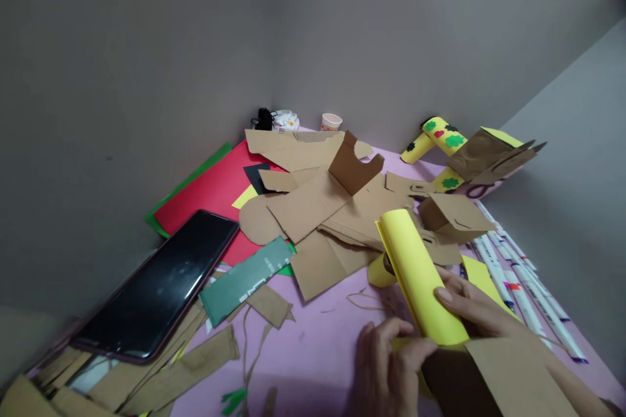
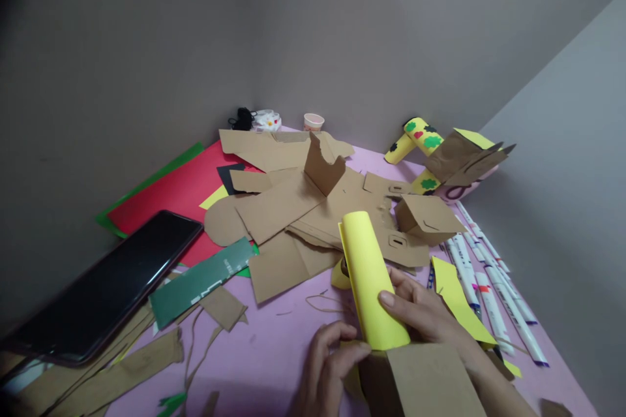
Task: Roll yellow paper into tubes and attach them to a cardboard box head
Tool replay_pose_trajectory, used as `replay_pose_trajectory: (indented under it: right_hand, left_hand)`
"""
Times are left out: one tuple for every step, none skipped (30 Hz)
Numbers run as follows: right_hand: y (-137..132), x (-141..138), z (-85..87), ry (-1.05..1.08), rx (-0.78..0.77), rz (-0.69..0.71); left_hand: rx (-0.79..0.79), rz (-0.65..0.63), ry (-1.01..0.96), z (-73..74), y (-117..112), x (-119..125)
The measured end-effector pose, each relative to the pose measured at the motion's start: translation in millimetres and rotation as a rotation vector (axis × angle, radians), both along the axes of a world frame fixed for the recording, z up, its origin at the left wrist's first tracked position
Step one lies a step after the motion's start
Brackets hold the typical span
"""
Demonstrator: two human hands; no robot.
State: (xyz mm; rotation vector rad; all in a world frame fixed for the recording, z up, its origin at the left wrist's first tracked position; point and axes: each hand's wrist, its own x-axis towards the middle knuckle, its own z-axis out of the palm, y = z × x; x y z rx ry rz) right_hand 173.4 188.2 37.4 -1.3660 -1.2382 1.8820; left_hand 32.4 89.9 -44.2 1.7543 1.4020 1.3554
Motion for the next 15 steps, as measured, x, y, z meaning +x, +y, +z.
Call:
replay_pose_trajectory:
  right_hand:
    - [0.1, -0.2, -0.1, 0.014, -0.017, -0.008]
    - [0.3, -0.4, 0.0, 0.029, -0.032, -0.015]
    - [0.4, -0.7, 0.2, 0.044, -0.045, -0.020]
    - [0.5, -0.9, 0.6, 0.058, -0.055, -0.023]
    - [0.6, -1.2, 1.1, 0.069, -0.057, -0.025]
    - [0.7, -1.3, 1.7, 0.073, -0.055, -0.025]
    - [0.6, -1.5, 2.3, 0.068, -0.052, -0.024]
    - [0.6, -1.6, 2.9, 0.056, -0.045, -0.024]
    - [0.6, -1.6, 3.4, 0.042, -0.035, -0.025]
    - [0.6, -1.6, 3.6, 0.030, -0.028, -0.022]
    - [0.7, -1.5, 3.5, 0.022, -0.024, -0.017]
    - [0.9, -1.3, 3.2, 0.022, -0.024, -0.012]
    - [1.0, -1.0, 2.5, 0.031, -0.025, -0.010]
    - [1.2, -0.6, 1.6, 0.043, -0.031, -0.009]
    - [1.2, -0.2, 0.7, 0.055, -0.041, -0.007]
  left_hand:
    - [0.003, -0.011, -0.003, 0.0, 0.3, -0.5]
    - [0.005, -0.019, -0.007, -0.1, 0.5, -0.9]
    - [0.008, -0.024, -0.011, -0.2, 0.8, -1.0]
    - [0.010, -0.028, -0.015, -0.5, 1.0, -0.8]
    - [0.014, -0.027, -0.016, -0.9, 1.2, -0.4]
    - [0.017, -0.024, -0.016, -1.4, 1.4, 0.2]
    - [0.020, -0.023, -0.015, -1.9, 1.6, 0.8]
    - [0.023, -0.023, -0.015, -2.5, 1.8, 1.4]
    - [0.025, -0.025, -0.018, -3.0, 1.9, 1.8]
    - [0.026, -0.025, -0.021, -3.4, 1.9, 2.2]
    - [0.025, -0.024, -0.023, -3.7, 1.9, 2.3]
    - [0.024, -0.023, -0.027, -3.8, 1.9, 2.3]
    - [0.021, -0.023, -0.031, -3.7, 1.8, 2.2]
    - [0.017, -0.024, -0.034, -3.5, 1.7, 1.9]
    - [0.013, -0.028, -0.037, -3.2, 1.5, 1.6]
